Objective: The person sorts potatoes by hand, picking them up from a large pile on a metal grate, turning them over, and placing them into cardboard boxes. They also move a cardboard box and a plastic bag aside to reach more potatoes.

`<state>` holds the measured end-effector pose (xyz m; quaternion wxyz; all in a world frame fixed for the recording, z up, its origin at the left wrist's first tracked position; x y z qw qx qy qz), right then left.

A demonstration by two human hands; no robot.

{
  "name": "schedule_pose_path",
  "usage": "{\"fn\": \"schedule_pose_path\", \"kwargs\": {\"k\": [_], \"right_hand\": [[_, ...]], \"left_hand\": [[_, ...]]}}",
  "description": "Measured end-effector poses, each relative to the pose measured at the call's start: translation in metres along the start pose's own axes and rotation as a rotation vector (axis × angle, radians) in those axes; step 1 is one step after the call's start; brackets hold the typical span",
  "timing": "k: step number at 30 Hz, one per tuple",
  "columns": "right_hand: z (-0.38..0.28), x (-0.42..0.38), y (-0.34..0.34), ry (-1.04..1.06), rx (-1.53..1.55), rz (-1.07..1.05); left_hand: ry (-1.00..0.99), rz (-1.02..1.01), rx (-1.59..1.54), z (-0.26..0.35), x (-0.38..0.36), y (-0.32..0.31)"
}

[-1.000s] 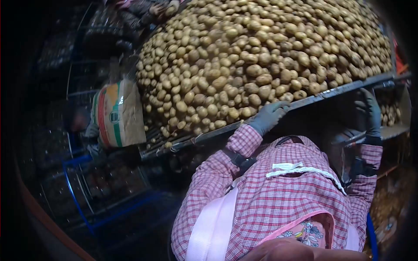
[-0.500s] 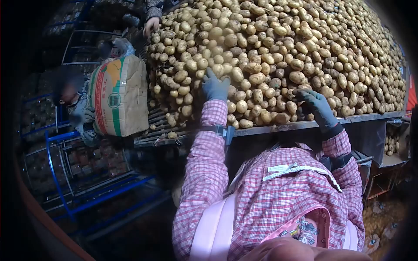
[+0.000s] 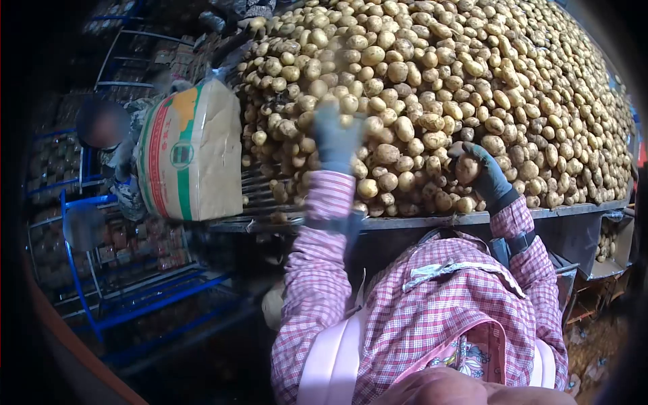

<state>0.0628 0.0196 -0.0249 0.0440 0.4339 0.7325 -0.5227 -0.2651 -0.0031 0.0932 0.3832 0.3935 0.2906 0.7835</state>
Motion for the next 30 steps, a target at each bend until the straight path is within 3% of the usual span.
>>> {"fn": "schedule_pose_path", "kwargs": {"k": [1,2,3,5,6,7,8,9,10,12,13,15,16,18,20,21,22,26,28,30], "right_hand": [[-0.001,-0.004,0.002,0.001,0.001,0.02],[0.0,-0.007,0.004,-0.028,0.006,-0.013],[0.001,-0.01,0.007,-0.056,0.009,-0.049],[0.002,-0.015,0.003,-0.086,0.027,-0.109],[-0.004,-0.014,0.003,0.056,-0.139,-0.08],[-0.006,-0.012,0.001,0.194,-0.306,-0.054],[-0.007,-0.009,-0.005,0.26,-0.384,-0.079],[-0.009,-0.007,-0.011,0.33,-0.462,-0.1],[-0.011,-0.004,-0.017,0.401,-0.536,-0.116],[-0.007,-0.009,-0.031,0.09,-0.273,-0.122],[-0.009,-0.008,-0.035,0.16,-0.395,-0.123],[-0.012,-0.007,-0.042,0.302,-0.641,-0.098],[-0.011,-0.01,-0.038,0.232,-0.531,-0.115],[-0.007,-0.017,-0.03,0.093,-0.309,-0.124],[-0.015,-0.031,-0.026,0.203,-0.45,-0.157],[-0.027,-0.044,-0.031,0.369,-0.709,-0.108],[-0.037,-0.052,-0.031,0.575,-0.953,-0.108],[-0.039,-0.078,0.002,0.399,-0.592,-0.034],[-0.042,-0.088,0.009,0.397,-0.516,-0.026],[-0.044,-0.096,0.014,0.38,-0.443,-0.012]], "left_hand": [[-0.016,0.149,0.132,-0.038,0.01,0.02],[0.385,-0.04,0.074,-0.06,0.021,0.028],[0.245,-0.122,0.521,-0.08,0.03,0.019],[0.408,-0.135,0.42,-0.06,0.04,0.01],[0.496,-0.139,0.369,-0.052,0.039,0.004],[0.342,-0.042,0.431,-0.057,0.034,-0.007],[0.339,0.032,0.238,-0.037,0.027,-0.006],[0.384,-0.056,0.097,-0.023,0.02,-0.011],[0.286,-0.087,0.103,0.0,0.016,-0.013],[-0.004,-0.1,0.051,0.027,0.001,-0.048],[-0.114,-0.122,0.113,0.038,-0.005,-0.067],[-0.116,-0.185,-0.186,0.044,0.007,-0.086],[-0.144,-0.183,-0.275,0.049,0.02,-0.087],[-0.319,-0.041,-0.138,0.053,0.06,-0.087],[-0.368,-0.081,0.153,0.037,0.107,-0.106],[-0.262,-0.136,0.241,0.016,0.128,-0.124],[-0.108,-0.343,0.454,-0.001,0.145,-0.146],[-0.09,-0.617,0.798,0.027,0.179,-0.166],[-0.085,-0.606,0.672,0.033,0.178,-0.155],[0.061,-0.545,0.164,0.009,0.18,-0.156]]}}
Point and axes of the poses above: each hand's wrist, its own x-axis towards the middle knuckle, its own y-axis out of the back of the hand, z = x × y, the point moved 7 cm from there along x, towards the middle knuckle, and after that the axes turned 1 degree about y, right-handed, at the moved point
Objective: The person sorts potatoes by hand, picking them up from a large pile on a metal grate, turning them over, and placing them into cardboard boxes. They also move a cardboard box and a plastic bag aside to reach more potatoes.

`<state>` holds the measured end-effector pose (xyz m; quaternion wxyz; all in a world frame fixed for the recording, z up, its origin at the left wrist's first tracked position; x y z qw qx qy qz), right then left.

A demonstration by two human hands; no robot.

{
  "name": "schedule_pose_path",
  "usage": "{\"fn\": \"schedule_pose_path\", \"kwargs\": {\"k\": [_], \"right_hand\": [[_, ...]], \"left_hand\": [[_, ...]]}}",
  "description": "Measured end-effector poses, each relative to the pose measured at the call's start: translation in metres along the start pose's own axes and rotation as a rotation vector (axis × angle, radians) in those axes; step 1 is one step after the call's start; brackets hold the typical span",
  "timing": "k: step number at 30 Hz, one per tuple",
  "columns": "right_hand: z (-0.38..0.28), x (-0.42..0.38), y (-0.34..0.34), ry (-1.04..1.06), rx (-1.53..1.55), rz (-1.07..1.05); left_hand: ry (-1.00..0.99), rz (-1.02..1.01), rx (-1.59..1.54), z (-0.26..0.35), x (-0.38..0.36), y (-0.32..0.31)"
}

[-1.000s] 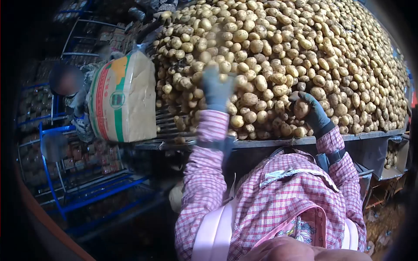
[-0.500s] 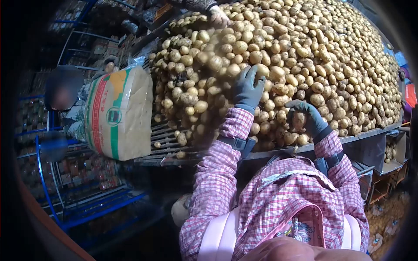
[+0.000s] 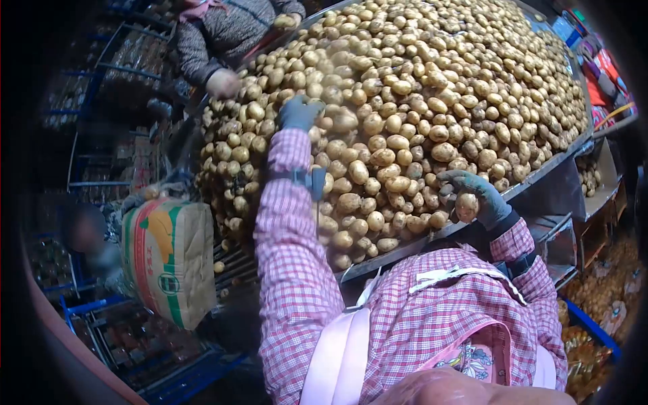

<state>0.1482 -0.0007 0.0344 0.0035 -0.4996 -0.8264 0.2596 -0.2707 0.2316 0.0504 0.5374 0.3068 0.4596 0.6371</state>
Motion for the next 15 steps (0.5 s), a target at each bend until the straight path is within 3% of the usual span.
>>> {"fn": "schedule_pose_path", "kwargs": {"k": [2,4,5,6,7,8,10,11,12,15], "right_hand": [[0.014,-0.002,0.012,-0.043,0.107,-0.03],[0.002,-0.002,0.002,0.035,0.095,0.054],[-0.017,-0.003,-0.007,0.253,-0.113,0.005],[-0.019,-0.004,-0.008,0.25,-0.036,-0.035],[-0.021,-0.005,-0.009,0.243,0.04,-0.074],[-0.004,-0.001,0.001,0.082,0.265,-0.055],[0.032,-0.001,0.024,-0.18,0.58,0.104],[0.012,-0.024,0.021,-0.167,0.507,0.077],[0.014,-0.033,0.028,-0.186,0.55,0.056],[0.032,-0.06,0.064,-0.147,0.729,0.03]], "left_hand": [[-0.082,-0.078,-0.697,0.033,-0.037,-0.002],[0.019,-0.365,-1.217,0.071,-0.083,-0.028],[0.016,-0.461,-1.374,0.085,-0.101,-0.059],[0.001,-0.641,-1.415,0.111,-0.128,-0.079],[-0.331,-0.696,-1.196,0.151,-0.163,-0.077],[-0.501,-0.773,-1.21,0.18,-0.198,-0.088],[-0.361,-0.755,-1.008,0.218,-0.24,-0.121],[-0.385,-0.629,-0.892,0.233,-0.253,-0.125],[-0.659,-0.539,-0.761,0.249,-0.256,-0.131],[-0.52,-0.663,-0.846,0.272,-0.266,-0.147]]}}
Point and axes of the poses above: each hand's wrist, its own x-axis towards the middle knuckle, its own y-axis out of the back of the hand, z = x × y, the point moved 7 cm from there along x, towards the middle knuckle, and after that the axes turned 1 degree about y, right-handed, at the moved point
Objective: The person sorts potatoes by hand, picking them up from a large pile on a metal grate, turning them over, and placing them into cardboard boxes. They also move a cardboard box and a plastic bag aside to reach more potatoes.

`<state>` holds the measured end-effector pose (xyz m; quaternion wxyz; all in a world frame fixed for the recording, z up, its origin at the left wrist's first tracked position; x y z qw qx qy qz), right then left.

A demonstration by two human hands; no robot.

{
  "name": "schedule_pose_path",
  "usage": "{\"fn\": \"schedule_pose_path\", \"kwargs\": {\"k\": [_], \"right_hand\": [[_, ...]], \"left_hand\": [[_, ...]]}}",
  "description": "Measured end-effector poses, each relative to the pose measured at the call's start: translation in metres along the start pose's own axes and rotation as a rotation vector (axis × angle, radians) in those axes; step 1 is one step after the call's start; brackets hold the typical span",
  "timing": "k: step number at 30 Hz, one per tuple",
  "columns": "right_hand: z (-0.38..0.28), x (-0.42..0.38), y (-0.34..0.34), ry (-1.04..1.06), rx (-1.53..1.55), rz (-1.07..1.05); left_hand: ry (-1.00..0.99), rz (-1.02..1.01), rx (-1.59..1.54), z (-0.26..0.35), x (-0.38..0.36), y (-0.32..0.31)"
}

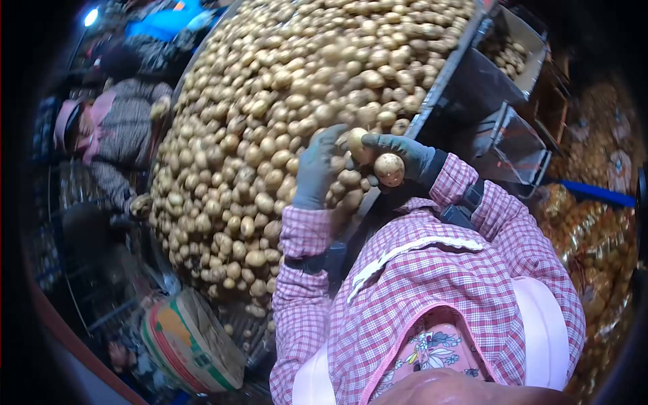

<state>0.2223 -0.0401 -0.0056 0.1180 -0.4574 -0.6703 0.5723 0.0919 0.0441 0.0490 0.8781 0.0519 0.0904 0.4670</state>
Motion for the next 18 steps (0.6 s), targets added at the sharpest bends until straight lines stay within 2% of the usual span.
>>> {"fn": "schedule_pose_path", "kwargs": {"k": [2,3,4,5,7,10,12,13,15,16,17,18], "right_hand": [[-0.022,-0.03,0.013,0.09,-0.09,0.081],[-0.033,-0.043,0.019,0.131,-0.135,0.123],[-0.05,-0.049,0.038,0.241,-0.47,0.203],[-0.059,-0.05,0.048,0.414,-0.62,0.17],[-0.067,-0.07,0.076,0.469,-0.594,0.188],[-0.085,-0.108,0.101,0.547,-0.663,0.262],[-0.097,-0.137,0.105,0.412,-0.71,0.358],[-0.103,-0.149,0.108,0.344,-0.731,0.406],[-0.115,-0.164,0.126,0.345,-1.095,0.535],[-0.123,-0.172,0.134,0.334,-1.283,0.604],[-0.131,-0.185,0.132,0.393,-1.272,0.679],[-0.133,-0.195,0.134,0.362,-1.169,0.644]], "left_hand": [[0.124,-0.018,-0.077,0.001,0.012,-0.022],[0.278,-0.013,-0.291,-0.006,0.019,-0.038],[0.243,-0.088,-0.238,-0.013,0.032,-0.062],[0.166,-0.176,-0.137,0.005,0.039,-0.091],[0.219,-0.238,-0.198,0.017,0.049,-0.139],[0.154,-0.274,-0.134,0.023,0.073,-0.18],[0.121,-0.259,-0.124,0.022,0.087,-0.207],[0.001,-0.266,0.078,0.039,0.092,-0.223],[-0.253,-0.271,0.465,0.076,0.094,-0.259],[-0.277,-0.282,0.516,0.076,0.1,-0.272],[-0.234,-0.293,0.462,0.069,0.108,-0.281],[-0.197,-0.303,0.41,0.056,0.114,-0.288]]}}
Point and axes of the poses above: each hand's wrist, its own x-axis towards the middle knuckle, its own y-axis out of the back of the hand, z = x × y, the point moved 7 cm from there along x, towards the middle knuckle, and after that the axes turned 1 degree about y, right-handed, at the moved point
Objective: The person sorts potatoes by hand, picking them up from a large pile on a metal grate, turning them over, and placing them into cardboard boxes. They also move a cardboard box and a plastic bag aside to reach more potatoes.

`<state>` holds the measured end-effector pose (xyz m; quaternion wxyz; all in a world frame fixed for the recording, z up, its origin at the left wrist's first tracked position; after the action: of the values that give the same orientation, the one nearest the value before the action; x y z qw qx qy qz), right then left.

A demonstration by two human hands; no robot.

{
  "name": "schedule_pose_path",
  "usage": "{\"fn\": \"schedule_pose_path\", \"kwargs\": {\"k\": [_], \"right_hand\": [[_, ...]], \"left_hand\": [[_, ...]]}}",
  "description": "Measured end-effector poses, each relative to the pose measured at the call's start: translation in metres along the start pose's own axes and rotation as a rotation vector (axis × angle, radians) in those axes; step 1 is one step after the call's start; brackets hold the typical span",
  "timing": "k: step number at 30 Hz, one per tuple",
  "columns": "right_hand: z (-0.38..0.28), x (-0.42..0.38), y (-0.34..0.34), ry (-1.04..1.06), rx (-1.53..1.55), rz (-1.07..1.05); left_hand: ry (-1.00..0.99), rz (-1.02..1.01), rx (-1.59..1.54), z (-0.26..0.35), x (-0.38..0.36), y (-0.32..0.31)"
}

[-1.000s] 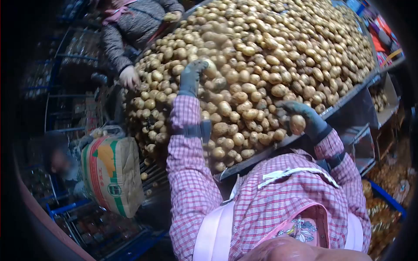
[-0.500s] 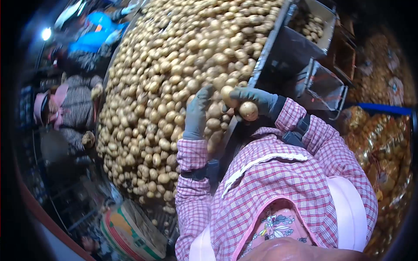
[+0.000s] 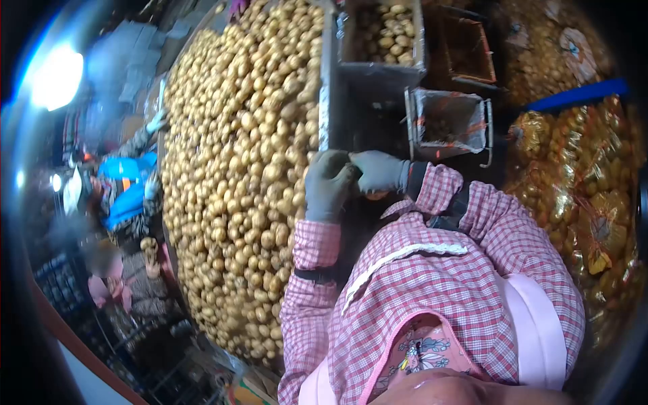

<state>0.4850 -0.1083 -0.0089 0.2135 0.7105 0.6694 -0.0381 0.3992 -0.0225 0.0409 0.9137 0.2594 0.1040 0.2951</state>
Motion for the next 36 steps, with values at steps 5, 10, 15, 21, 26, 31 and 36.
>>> {"fn": "schedule_pose_path", "kwargs": {"k": [5,10,15,21,26,31,36], "right_hand": [[0.039,-0.016,0.02,0.016,0.537,-0.04],[0.129,-0.044,0.081,-0.125,1.261,0.032],[0.183,-0.099,0.192,0.016,1.325,0.429],[0.208,-0.125,0.271,0.029,1.248,0.731],[0.23,-0.122,0.285,-0.065,1.204,0.768],[0.239,-0.112,0.322,-0.124,1.081,0.847],[0.235,-0.101,0.396,-0.022,0.898,0.919]], "left_hand": [[0.216,0.098,-0.411,0.002,0.026,0.002],[0.348,0.32,-0.315,-0.083,0.023,0.059],[0.371,0.403,-0.367,-0.154,-0.008,0.093],[0.41,0.52,-0.267,-0.161,-0.039,0.114],[0.501,0.52,-0.232,-0.19,-0.07,0.124],[0.576,0.578,-0.24,-0.171,-0.104,0.13],[0.651,0.587,-0.052,-0.188,-0.15,0.139]]}}
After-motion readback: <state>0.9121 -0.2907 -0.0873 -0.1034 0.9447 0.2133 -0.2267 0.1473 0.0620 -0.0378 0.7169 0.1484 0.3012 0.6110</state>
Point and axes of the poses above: each hand's wrist, its own x-axis towards the middle knuckle, its own y-axis out of the back of the hand, z = x × y, the point moved 7 cm from there along x, towards the middle knuckle, and after that the axes turned 1 degree about y, right-handed, at the moved point
